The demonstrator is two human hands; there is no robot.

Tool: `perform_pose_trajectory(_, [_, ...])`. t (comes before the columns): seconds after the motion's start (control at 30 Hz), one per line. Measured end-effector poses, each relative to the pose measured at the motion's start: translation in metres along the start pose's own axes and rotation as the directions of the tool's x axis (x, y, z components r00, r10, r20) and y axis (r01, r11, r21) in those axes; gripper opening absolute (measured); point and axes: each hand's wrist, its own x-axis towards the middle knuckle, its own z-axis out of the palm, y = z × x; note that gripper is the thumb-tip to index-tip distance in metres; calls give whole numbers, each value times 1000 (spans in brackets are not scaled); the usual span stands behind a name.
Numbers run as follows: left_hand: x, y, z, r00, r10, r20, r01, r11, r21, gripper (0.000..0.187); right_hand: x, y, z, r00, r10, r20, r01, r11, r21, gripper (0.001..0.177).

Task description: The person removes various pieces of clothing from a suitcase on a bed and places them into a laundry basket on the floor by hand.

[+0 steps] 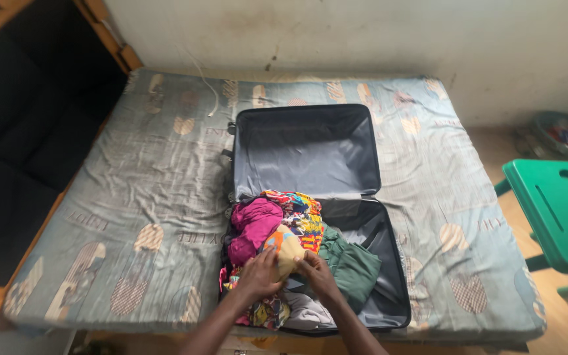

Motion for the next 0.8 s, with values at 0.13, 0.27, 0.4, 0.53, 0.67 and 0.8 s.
perform_pose_trajectory(0.13, [-29, 62, 27, 889, -303, -343, 170, 915, -366, 94, -35, -74, 19, 1000, -6, -16, 9, 978, 208, 26])
perform_pose_trajectory(0.27, [-50, 115, 89, 611, -371, -699, 51, 900, -433, 105, -77, -142, 13, 981, -173, 89, 107, 863, 494, 36])
perform_pose_trajectory(0.4, [-43, 176, 121, 564, -494, -662, -135, 736, -664, 76, -114, -218, -42, 946, -316, 70, 218, 782, 584, 33])
perform_pose_trajectory(0.53, [-35, 243, 97, 803, -438, -404, -232, 394, -889, 51, -153, -285, -97, 964, -261, 52, 165, 742, 650, 37])
perform_pose_trajectory(0.67, [-23, 296, 73, 898, -416, -141, -123, 70, -990, 36, -186, -313, -141, 980, -174, -94, 190, 696, 693, 32])
perform_pose_trajectory(0.8, [-22, 336, 16, 805, -534, -259, -195, 174, -965, 31, -203, -311, -179, 973, -16, -232, 182, 675, 715, 31])
